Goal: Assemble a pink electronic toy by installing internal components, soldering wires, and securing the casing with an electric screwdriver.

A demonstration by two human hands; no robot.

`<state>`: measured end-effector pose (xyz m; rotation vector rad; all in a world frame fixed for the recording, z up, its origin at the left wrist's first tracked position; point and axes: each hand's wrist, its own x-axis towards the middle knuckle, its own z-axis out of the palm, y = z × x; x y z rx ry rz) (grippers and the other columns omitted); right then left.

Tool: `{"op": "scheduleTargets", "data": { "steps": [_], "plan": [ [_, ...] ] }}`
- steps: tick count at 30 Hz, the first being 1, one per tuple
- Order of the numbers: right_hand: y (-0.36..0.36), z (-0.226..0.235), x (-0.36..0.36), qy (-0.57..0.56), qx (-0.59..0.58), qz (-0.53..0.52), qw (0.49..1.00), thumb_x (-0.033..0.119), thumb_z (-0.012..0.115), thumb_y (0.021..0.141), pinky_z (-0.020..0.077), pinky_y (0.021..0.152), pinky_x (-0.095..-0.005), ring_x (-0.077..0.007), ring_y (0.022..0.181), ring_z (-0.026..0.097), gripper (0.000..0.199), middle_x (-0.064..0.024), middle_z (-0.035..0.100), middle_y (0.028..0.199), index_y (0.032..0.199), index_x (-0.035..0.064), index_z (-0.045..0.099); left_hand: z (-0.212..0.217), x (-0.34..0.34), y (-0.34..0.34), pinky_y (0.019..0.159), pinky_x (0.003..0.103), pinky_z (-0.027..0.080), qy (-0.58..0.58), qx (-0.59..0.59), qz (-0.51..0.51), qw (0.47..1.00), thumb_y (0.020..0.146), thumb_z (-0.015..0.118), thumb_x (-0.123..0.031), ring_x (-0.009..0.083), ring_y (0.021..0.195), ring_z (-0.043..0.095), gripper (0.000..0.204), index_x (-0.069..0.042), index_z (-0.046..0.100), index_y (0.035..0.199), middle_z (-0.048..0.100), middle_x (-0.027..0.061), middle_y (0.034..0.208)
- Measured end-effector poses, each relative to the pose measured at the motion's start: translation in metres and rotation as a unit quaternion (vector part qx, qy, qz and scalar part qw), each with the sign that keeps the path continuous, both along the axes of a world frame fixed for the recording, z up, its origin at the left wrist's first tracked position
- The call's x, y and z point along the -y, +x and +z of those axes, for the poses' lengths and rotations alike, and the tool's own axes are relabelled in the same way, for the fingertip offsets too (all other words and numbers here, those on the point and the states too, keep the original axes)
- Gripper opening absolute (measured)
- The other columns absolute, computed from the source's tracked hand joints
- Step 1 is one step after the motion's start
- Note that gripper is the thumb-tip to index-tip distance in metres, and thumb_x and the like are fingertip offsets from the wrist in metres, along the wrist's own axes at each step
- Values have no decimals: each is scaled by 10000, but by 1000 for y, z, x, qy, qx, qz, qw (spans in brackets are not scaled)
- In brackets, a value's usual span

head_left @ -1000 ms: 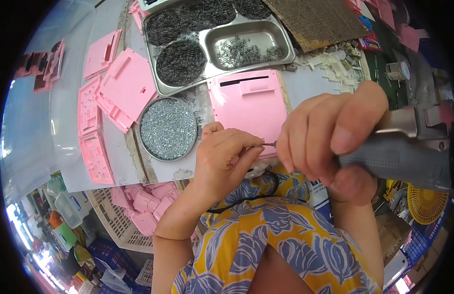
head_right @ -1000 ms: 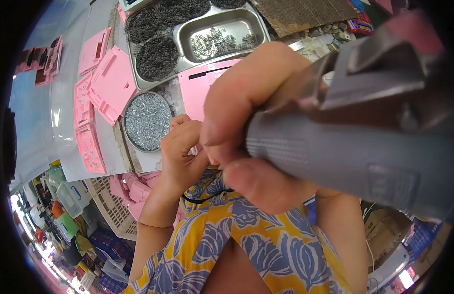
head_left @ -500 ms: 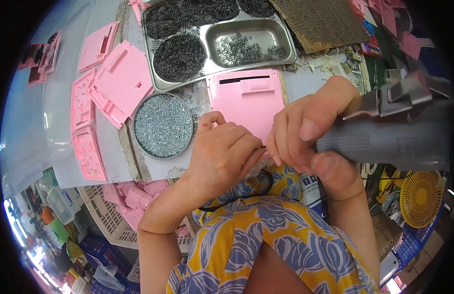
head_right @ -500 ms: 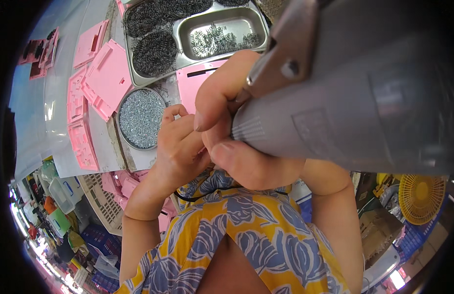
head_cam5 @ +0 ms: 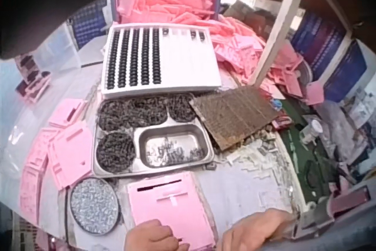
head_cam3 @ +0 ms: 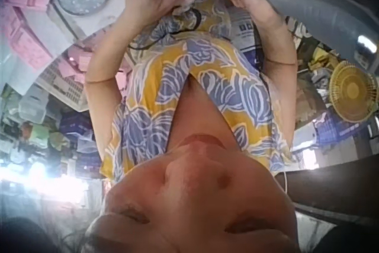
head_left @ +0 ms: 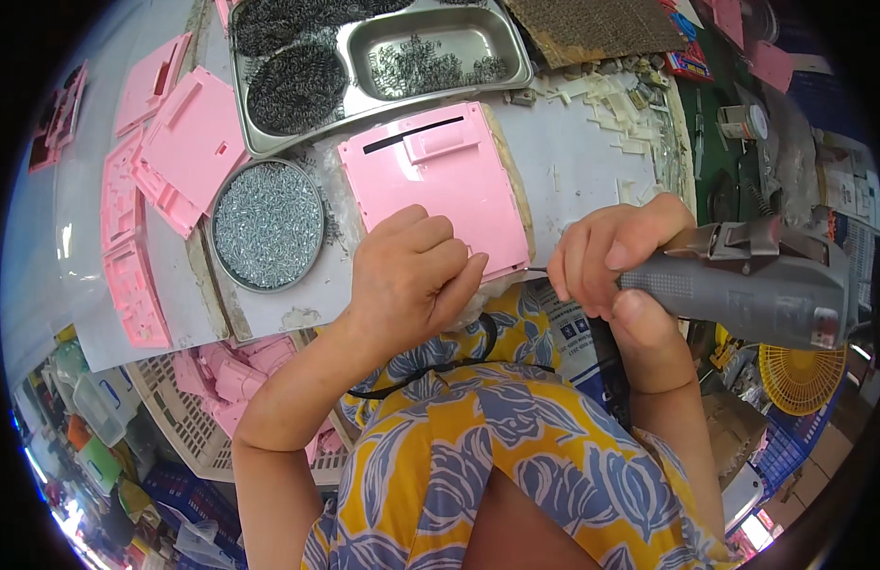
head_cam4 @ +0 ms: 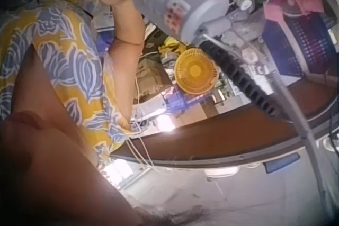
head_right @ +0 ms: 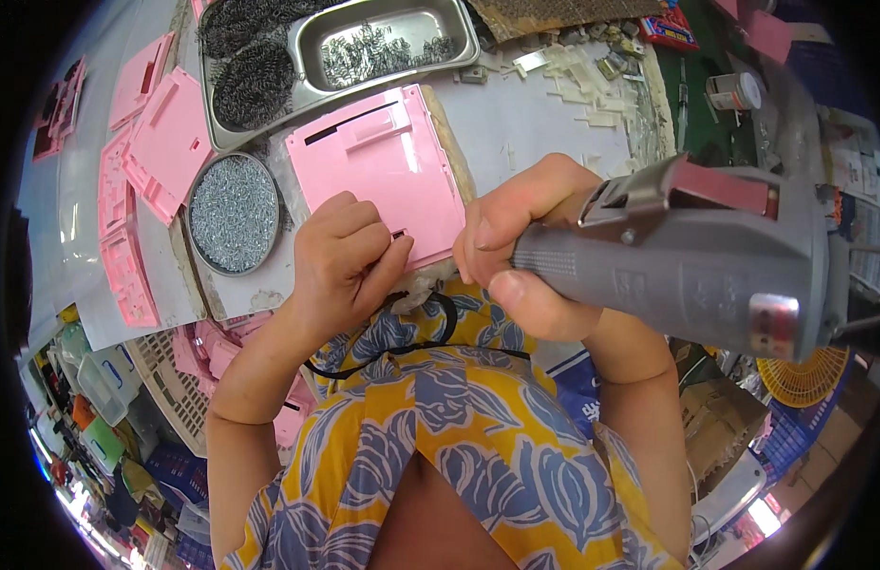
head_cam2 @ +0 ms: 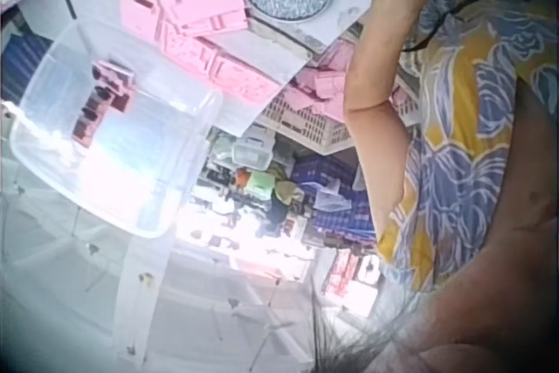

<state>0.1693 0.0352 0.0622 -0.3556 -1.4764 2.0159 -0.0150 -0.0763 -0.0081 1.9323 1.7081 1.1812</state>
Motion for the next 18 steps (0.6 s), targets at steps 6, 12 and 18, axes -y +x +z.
{"op": "scheduleTargets", "data": {
  "steps": [6, 12, 18],
  "plan": [
    [-5, -14, -1, 98, 13, 24, 995, 172, 713, 872, 478, 539, -321, -140, 494, 480, 255, -4, 495, 591, 935, 117, 472, 1, 3, -1, 610, 398, 430, -20, -9, -4, 1000, 794, 748, -120, 292, 680, 504, 233, -76, 538, 704, 498, 74, 720],
    [-2, -23, -4, 132, 9, 46, 990, 97, 711, 850, 488, 526, -314, -161, 488, 505, 201, -23, 535, 602, 938, 81, 531, 2, 5, -1, 676, 392, 437, -34, 7, -10, 999, 796, 741, -92, 293, 740, 547, 150, -64, 595, 817, 581, 72, 812],
    [-13, 11, -16, 10, -125, 85, 988, 142, 755, 849, 497, 534, -314, -139, 512, 536, 280, -8, 567, 624, 1031, 83, 551, 6, 8, 12, 743, 382, 410, 0, 42, -18, 999, 769, 777, -55, 213, 794, 631, 175, -83, 689, 919, 687, 21, 879]
  ]
}}
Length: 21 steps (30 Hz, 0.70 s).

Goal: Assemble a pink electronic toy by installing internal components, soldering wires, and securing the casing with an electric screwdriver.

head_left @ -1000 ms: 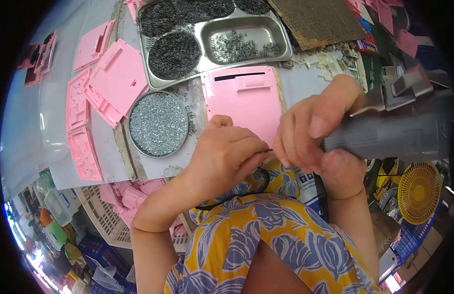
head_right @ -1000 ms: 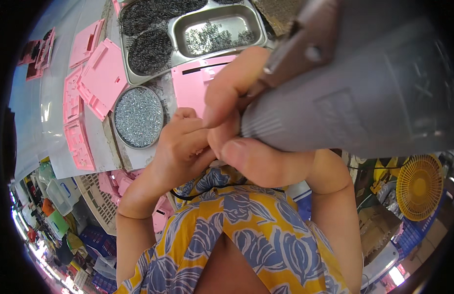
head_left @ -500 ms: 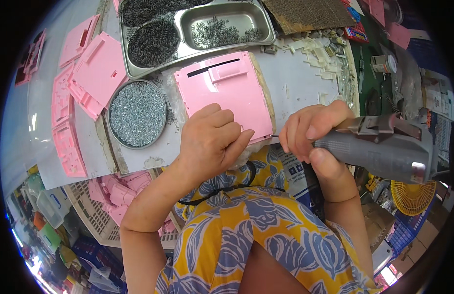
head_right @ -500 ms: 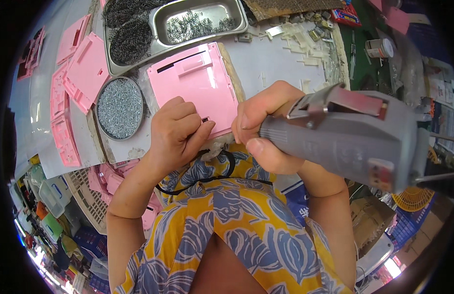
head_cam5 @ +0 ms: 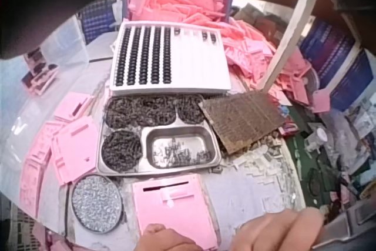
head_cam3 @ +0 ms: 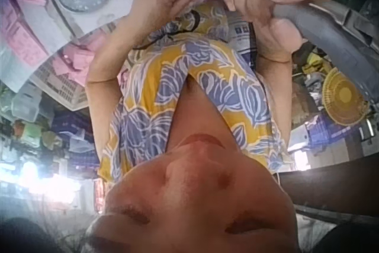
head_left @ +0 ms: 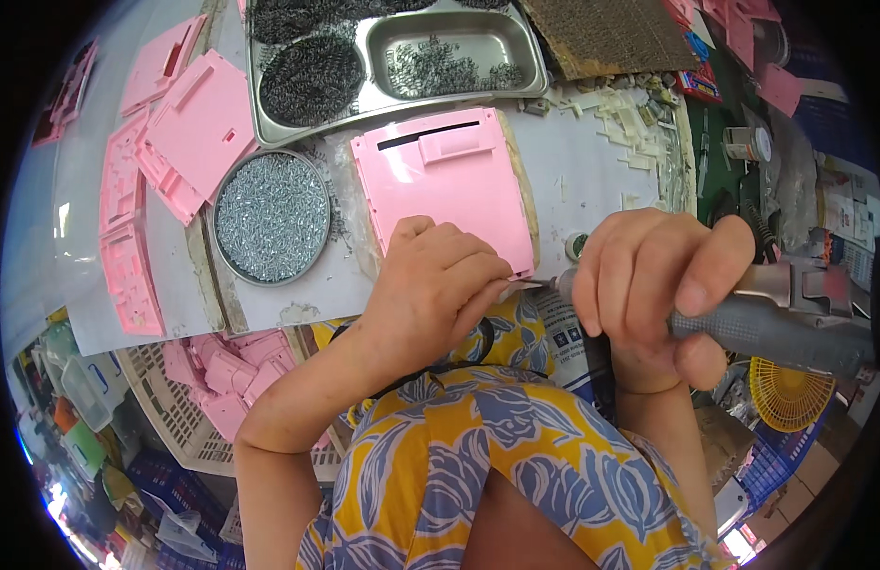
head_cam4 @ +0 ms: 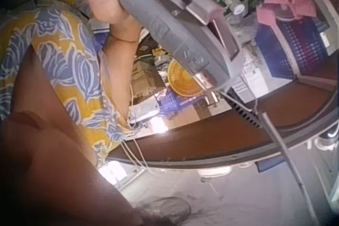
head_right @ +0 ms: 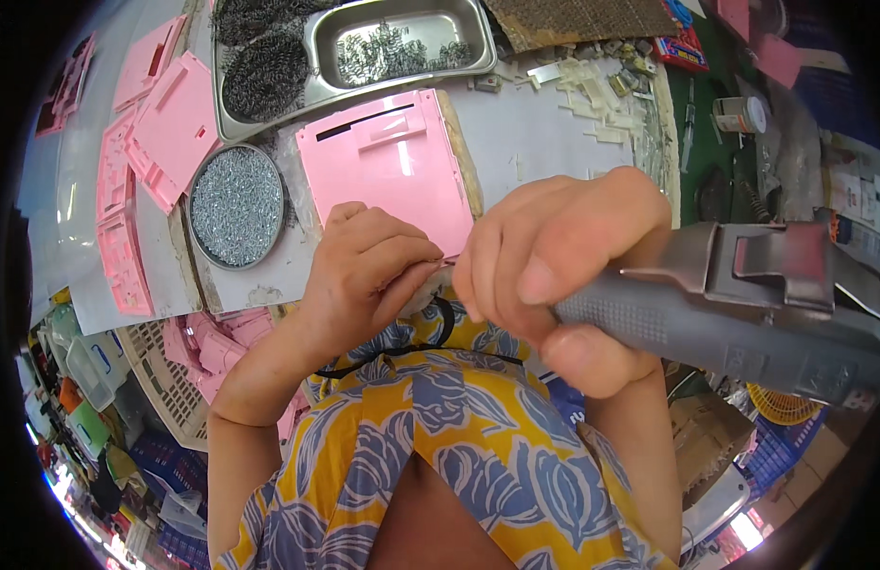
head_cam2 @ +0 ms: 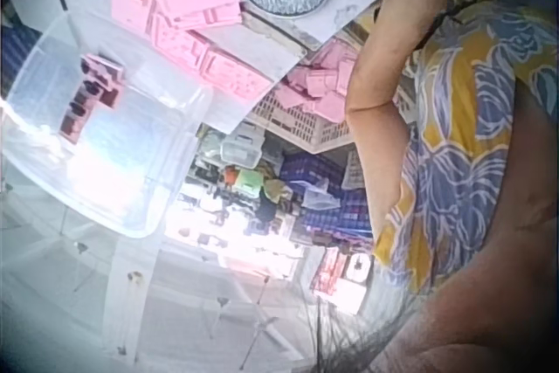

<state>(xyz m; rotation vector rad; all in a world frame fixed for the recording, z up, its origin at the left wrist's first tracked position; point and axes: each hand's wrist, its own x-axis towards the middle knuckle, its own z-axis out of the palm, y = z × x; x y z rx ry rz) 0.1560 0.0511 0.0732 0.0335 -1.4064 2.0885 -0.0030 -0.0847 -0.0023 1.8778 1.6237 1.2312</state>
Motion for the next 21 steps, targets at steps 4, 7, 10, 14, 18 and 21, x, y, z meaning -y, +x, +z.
{"op": "scheduleTargets", "data": {
  "steps": [4, 7, 10, 14, 18, 21],
  "plan": [
    [-5, 4, -4, 48, -3, -10, 999, 191, 731, 882, 513, 480, -283, -102, 458, 541, 266, 34, 565, 584, 1034, 137, 520, -4, -4, 7, 771, 374, 380, 23, 43, 13, 999, 756, 795, -86, 197, 787, 593, 183, -100, 692, 907, 653, 4, 831],
    [-8, 1, -3, 43, -6, -10, 999, 189, 731, 877, 510, 475, -285, -103, 456, 536, 262, 34, 561, 581, 1020, 135, 519, -4, -5, 5, 746, 360, 380, 24, 40, 10, 999, 734, 806, -53, 183, 739, 629, 212, -95, 698, 910, 685, 7, 812],
    [-11, -1, -4, 32, -10, -10, 999, 189, 742, 872, 492, 477, -289, -112, 466, 517, 274, 28, 542, 582, 1018, 124, 520, -1, -1, 5, 791, 402, 375, 18, -16, 29, 999, 730, 807, -79, 210, 840, 605, 225, -105, 698, 925, 671, 18, 919],
    [-12, -3, -19, 53, -1, -72, 996, 172, 727, 889, 456, 557, -320, -138, 548, 482, 299, -17, 501, 642, 1050, 87, 491, 13, 2, -38, 900, 435, 370, 21, -80, 217, 973, 729, 811, -101, 250, 936, 590, 234, -112, 701, 935, 639, 39, 971],
    [-24, -30, -35, 45, 21, -107, 993, 159, 690, 916, 458, 582, -331, -143, 577, 479, 279, -40, 501, 667, 1035, 75, 452, 14, 35, -102, 993, 452, 344, -157, -246, 327, 899, 784, 785, -145, 265, 989, 574, 193, -120, 709, 959, 614, 35, 965],
    [-33, -43, -32, 63, 42, -97, 992, 164, 684, 922, 446, 548, -330, -138, 545, 454, 267, -38, 484, 626, 991, 83, 439, 0, 48, -106, 915, 443, 355, -193, -269, 253, 909, 843, 741, -158, 257, 1009, 563, 101, -100, 694, 911, 613, 38, 972]
  ]
}}
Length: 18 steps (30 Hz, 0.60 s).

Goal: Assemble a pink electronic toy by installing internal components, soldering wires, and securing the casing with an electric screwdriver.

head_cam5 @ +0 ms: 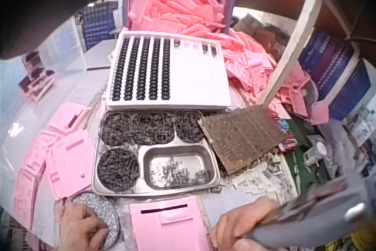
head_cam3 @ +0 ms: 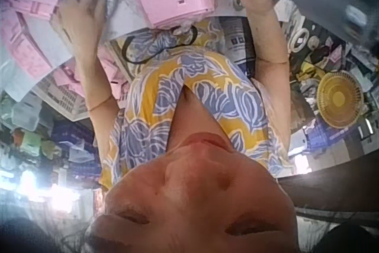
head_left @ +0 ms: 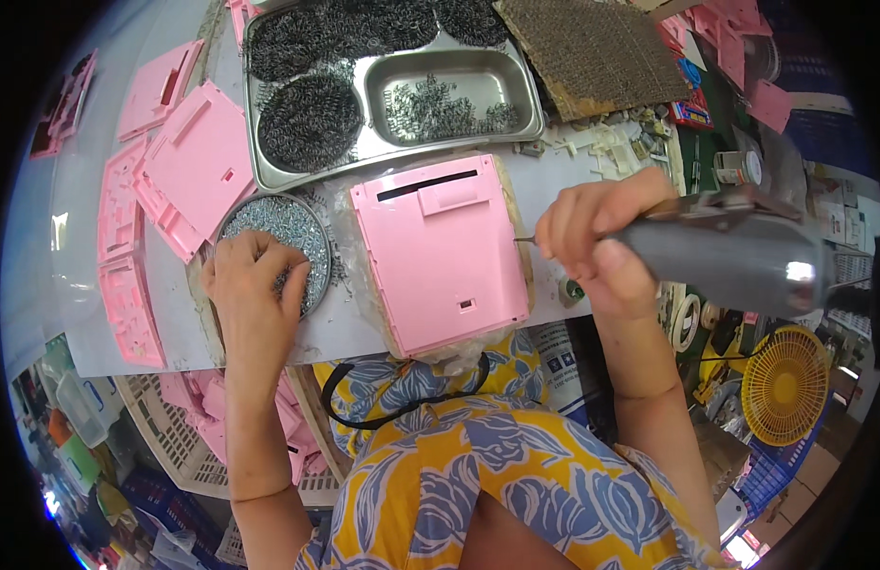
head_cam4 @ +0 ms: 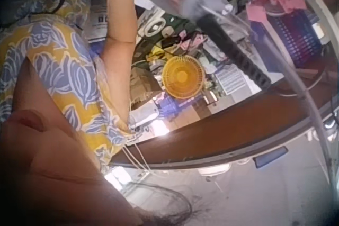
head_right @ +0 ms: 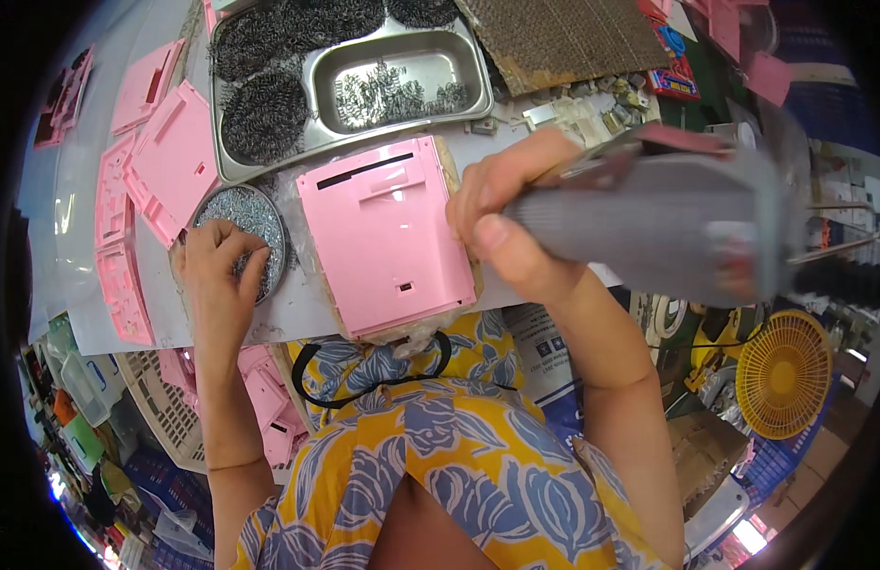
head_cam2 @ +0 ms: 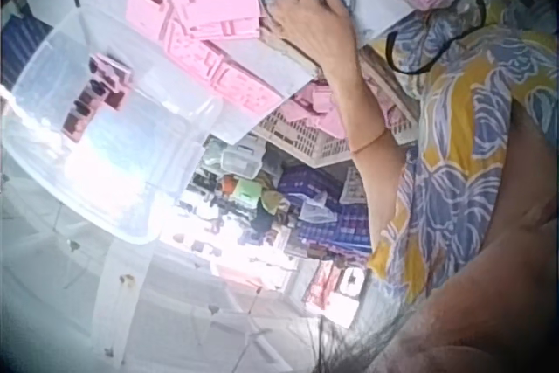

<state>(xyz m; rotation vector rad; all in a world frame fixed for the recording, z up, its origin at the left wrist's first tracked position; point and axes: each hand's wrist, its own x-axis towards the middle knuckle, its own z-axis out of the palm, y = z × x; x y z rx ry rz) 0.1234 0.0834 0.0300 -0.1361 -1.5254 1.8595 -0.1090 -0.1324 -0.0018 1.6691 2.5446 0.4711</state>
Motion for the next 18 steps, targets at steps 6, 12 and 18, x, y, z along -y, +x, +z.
{"op": "scheduleTargets", "data": {
  "steps": [6, 12, 18],
  "plan": [
    [-6, -5, 7, 50, 53, 5, 997, 185, 719, 910, 447, 532, -321, -129, 514, 443, 307, -33, 475, 597, 960, 90, 431, -2, -6, -8, 856, 422, 369, 54, -13, 57, 997, 885, 690, -127, 288, 900, 551, 165, -64, 603, 759, 557, 81, 849],
    [-9, 38, -9, -30, 10, 51, 998, 230, 750, 895, 465, 519, -307, -113, 484, 447, 327, 13, 484, 585, 1050, 107, 490, 11, -23, 12, 791, 402, 371, 180, 126, -78, 972, 783, 795, -110, 261, 846, 580, 193, -87, 604, 772, 602, 50, 823],
    [-21, 62, 15, -38, -71, 131, 988, 226, 757, 897, 505, 491, -281, -97, 464, 525, 300, 30, 552, 590, 1041, 135, 510, 22, -52, 76, 790, 386, 356, 210, 232, -170, 934, 763, 807, -89, 172, 782, 610, 162, -132, 678, 851, 676, -21, 835]
  ]
}}
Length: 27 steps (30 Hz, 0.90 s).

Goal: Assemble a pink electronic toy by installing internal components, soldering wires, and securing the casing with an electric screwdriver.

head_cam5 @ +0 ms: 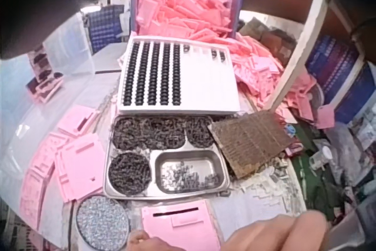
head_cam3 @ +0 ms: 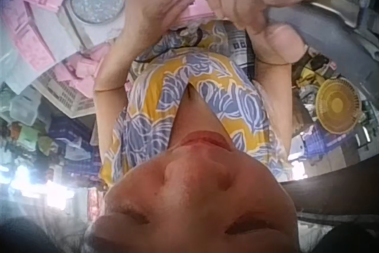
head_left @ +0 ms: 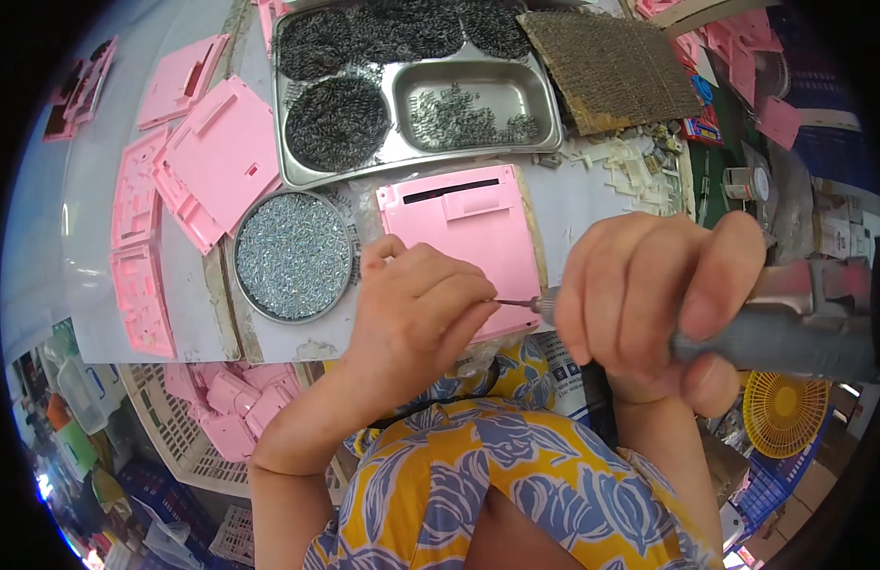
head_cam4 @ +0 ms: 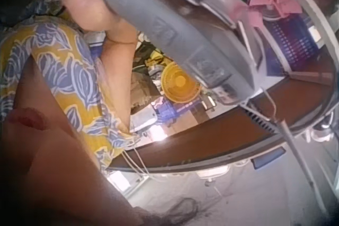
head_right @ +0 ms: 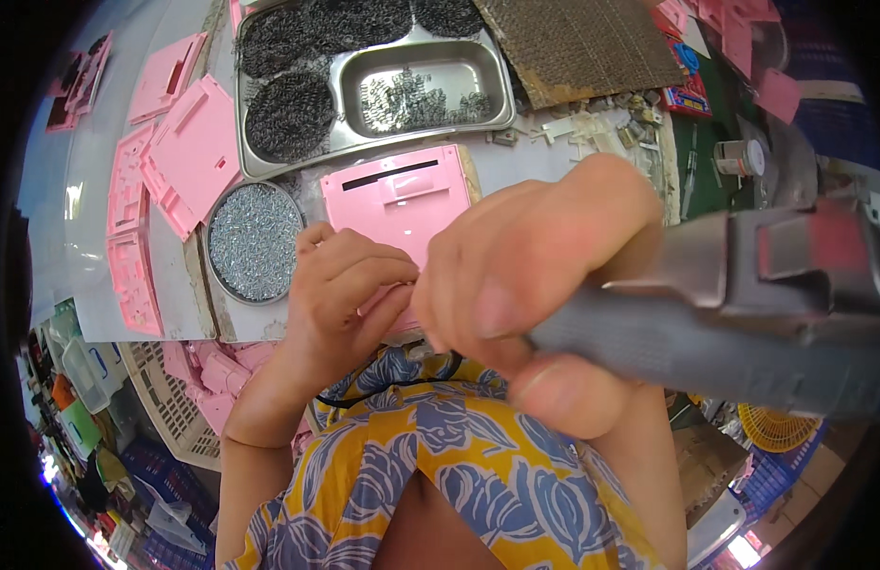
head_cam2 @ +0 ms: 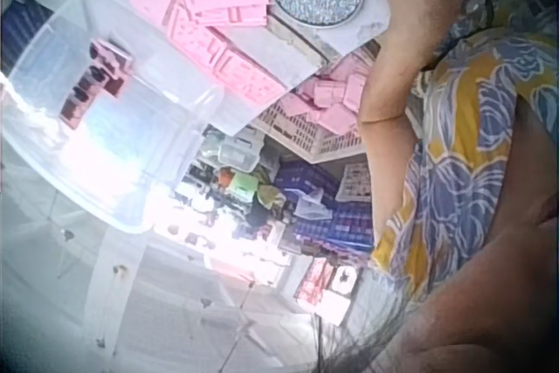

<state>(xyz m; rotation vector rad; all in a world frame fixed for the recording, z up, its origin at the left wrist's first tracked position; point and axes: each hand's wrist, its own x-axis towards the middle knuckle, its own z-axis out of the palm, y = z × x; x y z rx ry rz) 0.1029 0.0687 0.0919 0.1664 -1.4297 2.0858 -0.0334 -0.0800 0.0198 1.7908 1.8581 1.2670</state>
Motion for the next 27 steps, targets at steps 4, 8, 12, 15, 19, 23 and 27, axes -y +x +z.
{"op": "scheduleTargets", "data": {
  "steps": [4, 8, 12, 15, 19, 23, 27],
  "plan": [
    [1, -2, 2, 3, 13, 1, 1000, 214, 749, 906, 510, 491, -289, -103, 465, 538, 277, 22, 564, 596, 1013, 130, 508, -4, -5, 8, 784, 379, 355, 21, 45, -7, 999, 755, 805, -71, 162, 740, 605, 168, -129, 687, 860, 680, -35, 814],
    [2, -4, 6, 4, 18, -15, 1000, 190, 741, 903, 509, 486, -292, -108, 458, 536, 262, 18, 568, 593, 999, 122, 507, -7, -5, 8, 782, 377, 360, 21, 41, -10, 999, 732, 801, -52, 160, 728, 595, 182, -132, 684, 845, 674, -39, 799],
    [0, 0, 4, 21, 30, -7, 999, 181, 745, 897, 504, 480, -294, -117, 459, 542, 261, 16, 569, 583, 994, 115, 511, -9, -6, 7, 807, 382, 359, 33, 33, 6, 999, 714, 803, -57, 159, 728, 583, 189, -139, 678, 831, 657, -45, 791],
    [-3, -6, 8, 21, 27, -20, 999, 182, 753, 893, 504, 479, -295, -120, 461, 546, 265, 14, 570, 577, 991, 113, 516, -10, -4, 5, 827, 397, 355, 26, -1, 16, 1000, 719, 806, -88, 159, 739, 581, 177, -142, 676, 827, 655, -44, 806],
    [-7, -5, 6, 30, 30, -28, 999, 195, 761, 887, 499, 475, -293, -118, 459, 542, 277, 16, 564, 570, 989, 118, 516, -6, -2, 4, 845, 418, 353, 22, -57, 27, 998, 727, 812, -136, 174, 782, 584, 184, -144, 682, 858, 663, -22, 867],
    [-11, -14, -19, 43, 10, -78, 996, 224, 744, 897, 472, 527, -323, -141, 498, 492, 311, -16, 522, 603, 1036, 84, 504, 3, 9, -33, 896, 450, 356, -27, -58, 159, 985, 742, 811, -163, 240, 911, 574, 231, -129, 699, 941, 641, 18, 986],
    [-24, -42, -60, 75, 28, -147, 986, 209, 670, 924, 451, 564, -338, -137, 531, 449, 284, -28, 464, 619, 1074, 72, 472, -4, 44, -84, 934, 447, 344, -202, -186, 241, 931, 779, 782, -152, 260, 956, 557, 199, -101, 702, 954, 611, 24, 965]
  ]
}}
